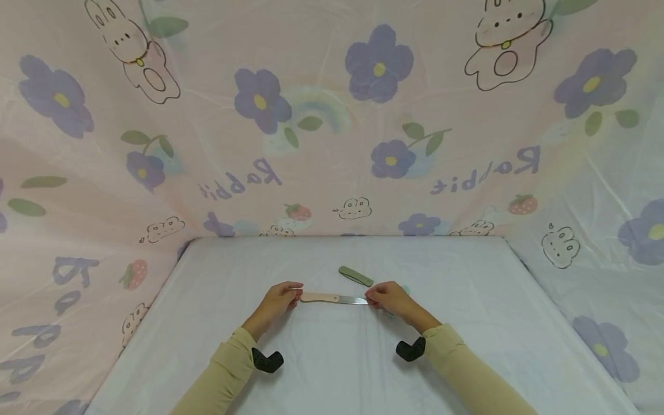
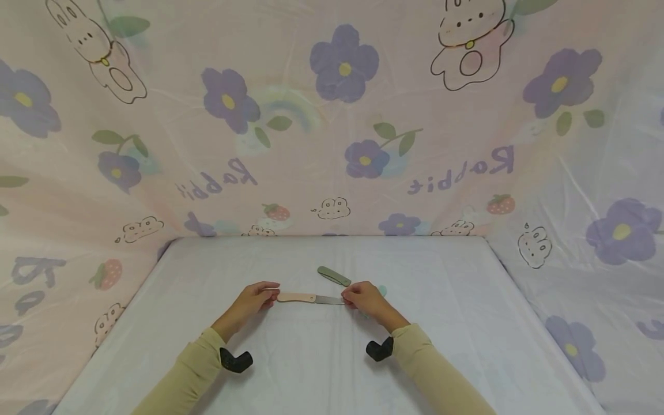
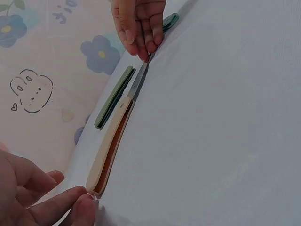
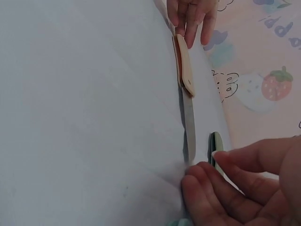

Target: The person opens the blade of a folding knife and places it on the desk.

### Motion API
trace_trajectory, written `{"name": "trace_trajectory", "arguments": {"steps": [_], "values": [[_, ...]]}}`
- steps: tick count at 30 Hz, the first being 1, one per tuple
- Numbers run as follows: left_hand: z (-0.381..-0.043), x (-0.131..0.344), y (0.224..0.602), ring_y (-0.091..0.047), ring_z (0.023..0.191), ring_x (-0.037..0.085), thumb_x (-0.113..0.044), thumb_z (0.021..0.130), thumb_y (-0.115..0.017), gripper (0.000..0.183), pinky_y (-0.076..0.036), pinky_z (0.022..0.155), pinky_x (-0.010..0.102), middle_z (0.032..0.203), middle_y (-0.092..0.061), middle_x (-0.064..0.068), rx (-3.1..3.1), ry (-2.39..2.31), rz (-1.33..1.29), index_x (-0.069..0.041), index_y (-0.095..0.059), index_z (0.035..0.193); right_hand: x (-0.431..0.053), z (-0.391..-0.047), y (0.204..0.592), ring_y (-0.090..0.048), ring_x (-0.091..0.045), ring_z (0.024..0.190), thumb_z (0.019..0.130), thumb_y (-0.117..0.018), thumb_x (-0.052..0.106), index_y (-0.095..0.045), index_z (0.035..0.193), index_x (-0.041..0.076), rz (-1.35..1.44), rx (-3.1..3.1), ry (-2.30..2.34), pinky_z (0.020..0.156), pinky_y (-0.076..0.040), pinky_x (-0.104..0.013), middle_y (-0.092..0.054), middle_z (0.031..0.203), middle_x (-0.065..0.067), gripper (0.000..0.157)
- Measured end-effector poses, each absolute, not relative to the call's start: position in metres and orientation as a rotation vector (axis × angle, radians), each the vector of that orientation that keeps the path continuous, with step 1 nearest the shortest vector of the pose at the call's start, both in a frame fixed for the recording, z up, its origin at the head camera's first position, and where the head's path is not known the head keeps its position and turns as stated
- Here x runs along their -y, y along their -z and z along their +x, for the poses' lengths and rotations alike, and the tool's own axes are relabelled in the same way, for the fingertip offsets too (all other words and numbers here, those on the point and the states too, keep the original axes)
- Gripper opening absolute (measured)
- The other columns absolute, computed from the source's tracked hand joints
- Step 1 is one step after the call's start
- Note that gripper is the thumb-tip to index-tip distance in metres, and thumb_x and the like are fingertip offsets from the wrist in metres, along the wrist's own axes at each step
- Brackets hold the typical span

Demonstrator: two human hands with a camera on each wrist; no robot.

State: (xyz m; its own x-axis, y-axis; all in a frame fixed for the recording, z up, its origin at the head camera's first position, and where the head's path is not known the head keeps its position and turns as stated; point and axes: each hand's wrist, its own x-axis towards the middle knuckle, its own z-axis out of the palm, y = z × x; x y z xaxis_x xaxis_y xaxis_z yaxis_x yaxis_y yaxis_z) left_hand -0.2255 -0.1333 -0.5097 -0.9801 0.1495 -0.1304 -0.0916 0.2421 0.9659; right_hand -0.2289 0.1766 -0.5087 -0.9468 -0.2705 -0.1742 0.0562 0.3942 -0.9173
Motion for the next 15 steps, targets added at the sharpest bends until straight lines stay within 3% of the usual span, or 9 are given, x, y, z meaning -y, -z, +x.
{"name": "trace_trajectory", "arguments": {"steps": [5, 9, 15], "values": [[-0.222, 0.129, 0.504, -0.058, 0.098, 0.028, -0.005, 0.094, -0.049, 0.027, -0.050, 0.081, 0.033, 0.116, -0.059, 0.020, -2.436, -1.738, 0.145, 0.004, -0.058, 0.119, -0.182, -0.227, 0.504, -0.060, -0.019, 0.080, 0.093, -0.057, 0.014, -0.063, 0.105, -0.008, -0.224, -2.350, 1.573, 0.073, -0.054, -0.032, -0.065, 0.091, -0.013, 0.026], [-0.220, 0.122, 0.498, -0.058, 0.096, 0.025, -0.005, 0.093, -0.051, 0.025, -0.050, 0.080, 0.033, 0.114, -0.061, 0.016, -2.532, -1.678, 0.218, 0.001, -0.061, 0.115, -0.184, -0.220, 0.488, -0.060, -0.025, 0.084, 0.094, -0.054, 0.011, -0.062, 0.107, -0.010, -0.235, -2.363, 1.558, 0.076, -0.053, -0.037, -0.064, 0.096, -0.018, 0.026], [-0.217, 0.108, 0.487, -0.057, 0.105, 0.023, -0.009, 0.095, -0.052, 0.024, -0.049, 0.085, 0.036, 0.115, -0.062, 0.010, -2.564, -1.642, 0.316, -0.002, -0.061, 0.115, -0.202, -0.230, 0.498, -0.061, -0.023, 0.084, 0.094, -0.055, 0.015, -0.063, 0.107, -0.007, -0.234, -2.415, 1.541, 0.076, -0.053, -0.033, -0.065, 0.097, -0.017, 0.027]]}}
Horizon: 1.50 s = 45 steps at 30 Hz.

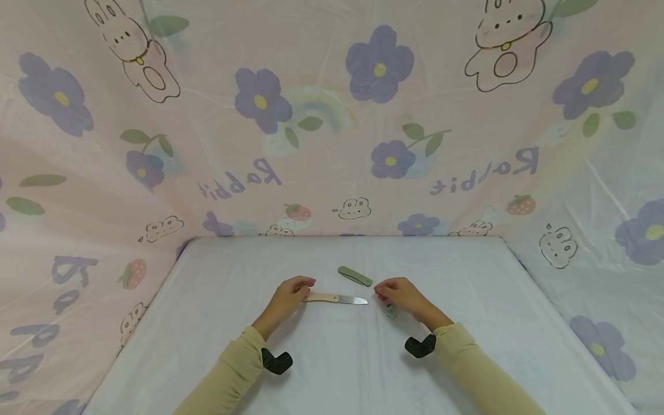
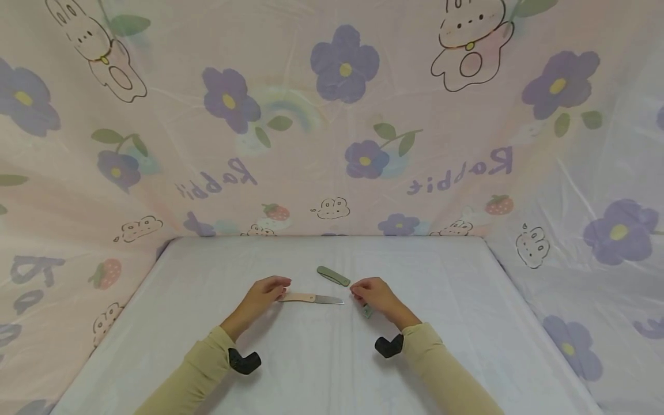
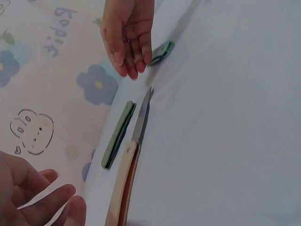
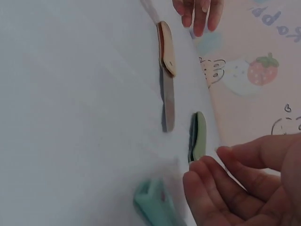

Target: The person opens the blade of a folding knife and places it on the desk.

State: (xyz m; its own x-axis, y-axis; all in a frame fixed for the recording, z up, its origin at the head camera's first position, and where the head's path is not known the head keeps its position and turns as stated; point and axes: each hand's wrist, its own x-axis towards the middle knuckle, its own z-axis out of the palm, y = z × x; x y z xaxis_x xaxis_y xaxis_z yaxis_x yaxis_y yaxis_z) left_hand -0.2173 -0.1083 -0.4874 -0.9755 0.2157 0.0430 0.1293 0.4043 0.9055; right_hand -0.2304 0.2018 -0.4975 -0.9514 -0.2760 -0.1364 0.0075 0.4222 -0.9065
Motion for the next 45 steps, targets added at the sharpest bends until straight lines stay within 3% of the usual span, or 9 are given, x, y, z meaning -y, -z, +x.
{"name": "trace_trajectory", "arguments": {"steps": [11, 20, 33, 45], "values": [[-0.218, 0.070, 0.476, -0.058, 0.101, 0.018, -0.012, 0.095, -0.050, 0.021, -0.048, 0.084, 0.036, 0.113, -0.062, 0.004, -2.587, -1.540, 0.452, -0.012, -0.064, 0.111, -0.238, -0.229, 0.487, -0.060, -0.028, 0.097, 0.095, -0.052, 0.011, -0.058, 0.112, -0.012, -0.188, -2.424, 1.600, 0.082, -0.052, -0.031, -0.061, 0.110, -0.024, 0.029], [-0.219, 0.037, 0.476, -0.056, 0.104, 0.019, -0.013, 0.096, -0.049, 0.021, -0.049, 0.082, 0.035, 0.113, -0.062, 0.002, -2.567, -1.480, 0.536, -0.012, -0.063, 0.112, -0.259, -0.226, 0.485, -0.057, -0.035, 0.104, 0.097, -0.049, 0.011, -0.054, 0.116, -0.015, -0.126, -2.410, 1.652, 0.086, -0.050, -0.035, -0.055, 0.116, -0.029, 0.032], [-0.207, -0.019, 0.496, -0.056, 0.101, 0.015, -0.010, 0.094, -0.052, 0.023, -0.049, 0.078, 0.025, 0.113, -0.061, -0.002, -2.500, -1.494, 0.612, -0.008, -0.063, 0.115, -0.280, -0.205, 0.500, -0.064, -0.025, 0.090, 0.097, -0.049, 0.013, -0.052, 0.116, -0.016, 0.094, -2.240, 1.737, 0.079, -0.053, -0.035, -0.062, 0.102, -0.021, 0.034], [-0.203, -0.057, 0.508, -0.059, 0.095, 0.010, -0.009, 0.091, -0.054, 0.026, -0.049, 0.076, 0.023, 0.116, -0.061, 0.004, -2.389, -1.529, 0.625, -0.005, -0.061, 0.116, -0.275, -0.191, 0.511, -0.064, -0.027, 0.093, 0.097, -0.049, 0.016, -0.045, 0.121, -0.018, 0.074, -2.016, 1.868, 0.082, -0.052, -0.036, -0.063, 0.104, -0.020, 0.042]]}}
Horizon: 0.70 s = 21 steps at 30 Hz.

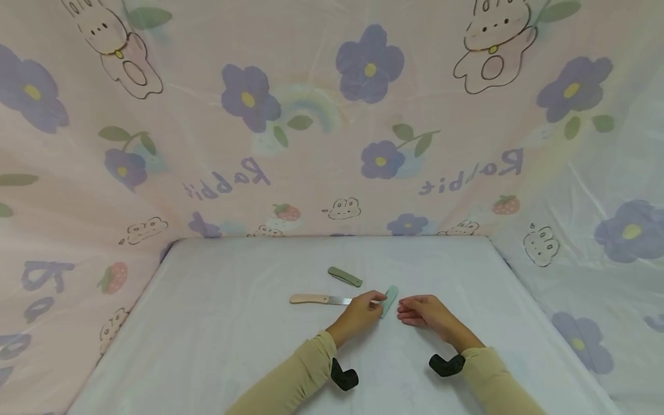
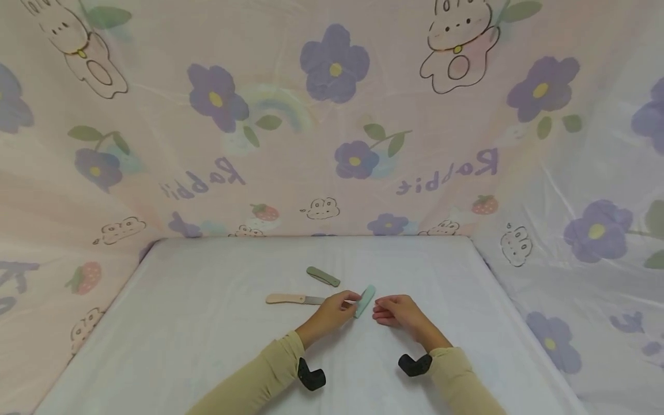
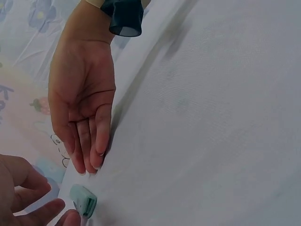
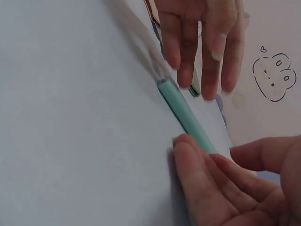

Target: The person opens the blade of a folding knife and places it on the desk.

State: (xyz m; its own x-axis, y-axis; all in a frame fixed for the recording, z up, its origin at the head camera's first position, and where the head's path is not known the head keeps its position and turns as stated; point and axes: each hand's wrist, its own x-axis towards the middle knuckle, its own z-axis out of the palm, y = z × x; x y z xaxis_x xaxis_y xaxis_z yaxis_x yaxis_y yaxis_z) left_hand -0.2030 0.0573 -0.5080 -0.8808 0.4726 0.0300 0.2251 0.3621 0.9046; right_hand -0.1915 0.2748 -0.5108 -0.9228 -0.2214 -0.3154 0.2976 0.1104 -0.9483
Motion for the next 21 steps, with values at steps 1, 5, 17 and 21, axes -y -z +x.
{"name": "trace_trajectory", "arguments": {"steps": [1, 5, 17, 21], "values": [[-0.202, -0.058, 0.509, -0.059, 0.094, 0.010, -0.009, 0.091, -0.054, 0.026, -0.049, 0.075, 0.023, 0.116, -0.061, 0.004, -2.387, -1.531, 0.619, -0.005, -0.060, 0.116, -0.274, -0.191, 0.512, -0.064, -0.027, 0.093, 0.097, -0.049, 0.015, -0.045, 0.121, -0.018, 0.076, -2.002, 1.877, 0.082, -0.052, -0.036, -0.063, 0.103, -0.020, 0.042], [-0.201, -0.060, 0.511, -0.058, 0.093, 0.008, -0.011, 0.091, -0.056, 0.026, -0.048, 0.075, 0.023, 0.114, -0.062, 0.003, -2.411, -1.508, 0.611, -0.007, -0.061, 0.116, -0.269, -0.188, 0.515, -0.064, -0.027, 0.095, 0.097, -0.048, 0.013, -0.043, 0.123, -0.020, 0.082, -1.925, 1.948, 0.084, -0.051, -0.036, -0.063, 0.105, -0.021, 0.042], [-0.205, -0.067, 0.516, -0.050, 0.080, 0.010, -0.009, 0.087, -0.061, 0.029, -0.043, 0.066, 0.022, 0.089, -0.056, 0.000, -2.500, -1.415, 0.628, -0.005, -0.060, 0.115, -0.261, -0.188, 0.520, -0.063, -0.026, 0.098, 0.096, -0.048, 0.006, -0.037, 0.126, -0.021, 0.083, -1.802, 2.064, 0.087, -0.049, -0.037, -0.064, 0.102, -0.019, 0.042], [-0.205, -0.065, 0.517, -0.050, 0.080, 0.008, -0.009, 0.088, -0.061, 0.028, -0.044, 0.067, 0.021, 0.090, -0.058, 0.000, -2.489, -1.422, 0.626, -0.005, -0.060, 0.116, -0.260, -0.188, 0.521, -0.063, -0.026, 0.098, 0.096, -0.048, 0.006, -0.038, 0.126, -0.021, 0.083, -1.801, 2.061, 0.087, -0.049, -0.037, -0.064, 0.103, -0.020, 0.041]]}}
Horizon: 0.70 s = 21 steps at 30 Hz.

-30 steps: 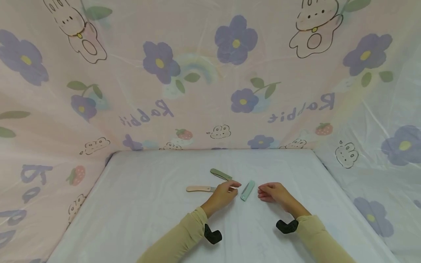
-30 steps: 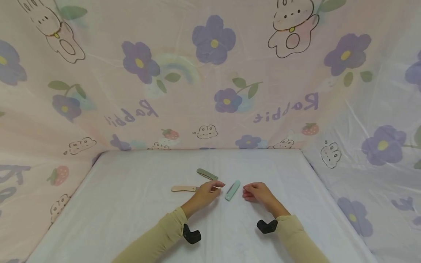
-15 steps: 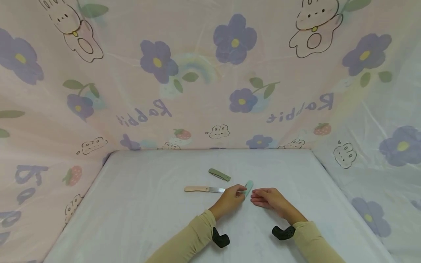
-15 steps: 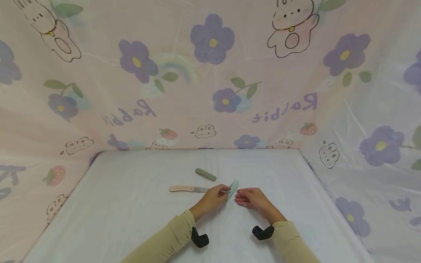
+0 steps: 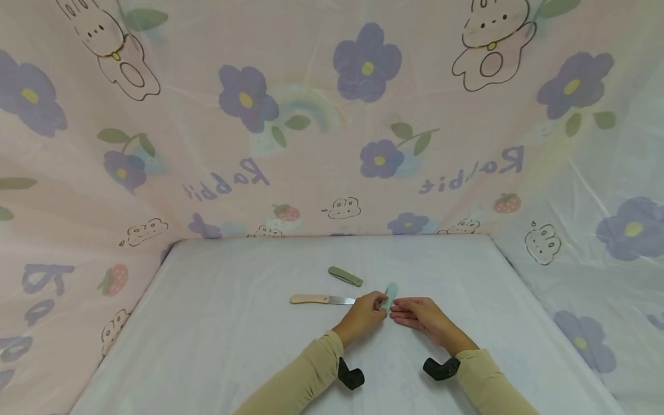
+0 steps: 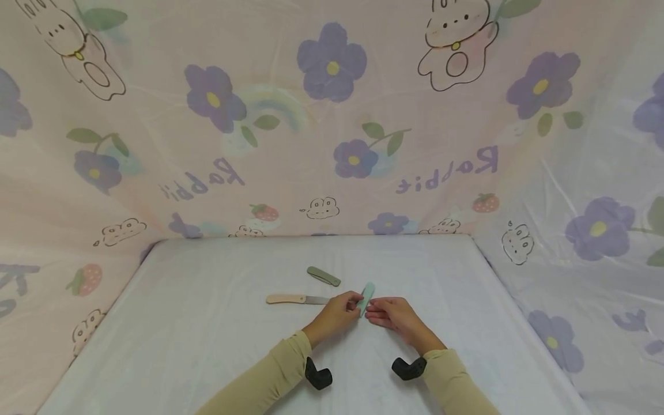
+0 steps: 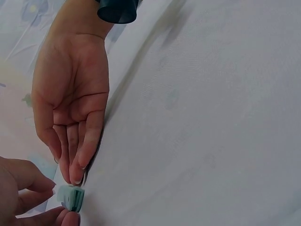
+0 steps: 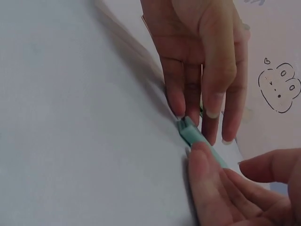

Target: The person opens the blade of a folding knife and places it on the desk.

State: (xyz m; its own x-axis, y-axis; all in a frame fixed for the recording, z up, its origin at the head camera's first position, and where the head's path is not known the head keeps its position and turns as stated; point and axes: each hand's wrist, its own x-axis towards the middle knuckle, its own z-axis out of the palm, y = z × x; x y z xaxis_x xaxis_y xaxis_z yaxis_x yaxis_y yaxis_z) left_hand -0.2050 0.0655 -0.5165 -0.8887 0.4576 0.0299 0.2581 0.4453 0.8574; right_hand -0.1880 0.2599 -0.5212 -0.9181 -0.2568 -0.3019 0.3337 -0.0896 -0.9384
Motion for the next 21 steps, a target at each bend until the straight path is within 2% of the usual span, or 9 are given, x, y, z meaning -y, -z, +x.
{"name": "trace_trajectory", "arguments": {"steps": [7, 13, 21], "values": [[-0.204, -0.063, 0.515, -0.055, 0.083, 0.007, -0.009, 0.088, -0.060, 0.027, -0.048, 0.070, 0.022, 0.097, -0.063, 0.002, -2.427, -1.467, 0.592, -0.005, -0.060, 0.115, -0.259, -0.187, 0.519, -0.063, -0.025, 0.098, 0.097, -0.045, 0.008, -0.039, 0.126, -0.021, 0.066, -1.816, 2.045, 0.087, -0.049, -0.036, -0.064, 0.104, -0.020, 0.041], [-0.205, -0.064, 0.520, -0.061, 0.096, 0.014, -0.012, 0.089, -0.061, 0.027, -0.050, 0.081, 0.026, 0.106, -0.064, 0.006, -2.362, -1.524, 0.603, -0.003, -0.059, 0.114, -0.254, -0.184, 0.517, -0.063, -0.023, 0.095, 0.097, -0.047, 0.007, -0.039, 0.124, -0.021, 0.029, -1.838, 2.035, 0.087, -0.049, -0.036, -0.065, 0.099, -0.016, 0.040], [-0.202, -0.062, 0.524, -0.062, 0.094, 0.013, -0.019, 0.089, -0.064, 0.035, -0.051, 0.078, 0.027, 0.106, -0.065, 0.007, -2.355, -1.579, 0.523, -0.003, -0.056, 0.120, -0.246, -0.183, 0.520, -0.063, -0.017, 0.089, 0.095, -0.054, 0.011, -0.047, 0.119, -0.016, 0.024, -1.950, 2.007, 0.080, -0.053, -0.031, -0.065, 0.096, -0.009, 0.037]]}}
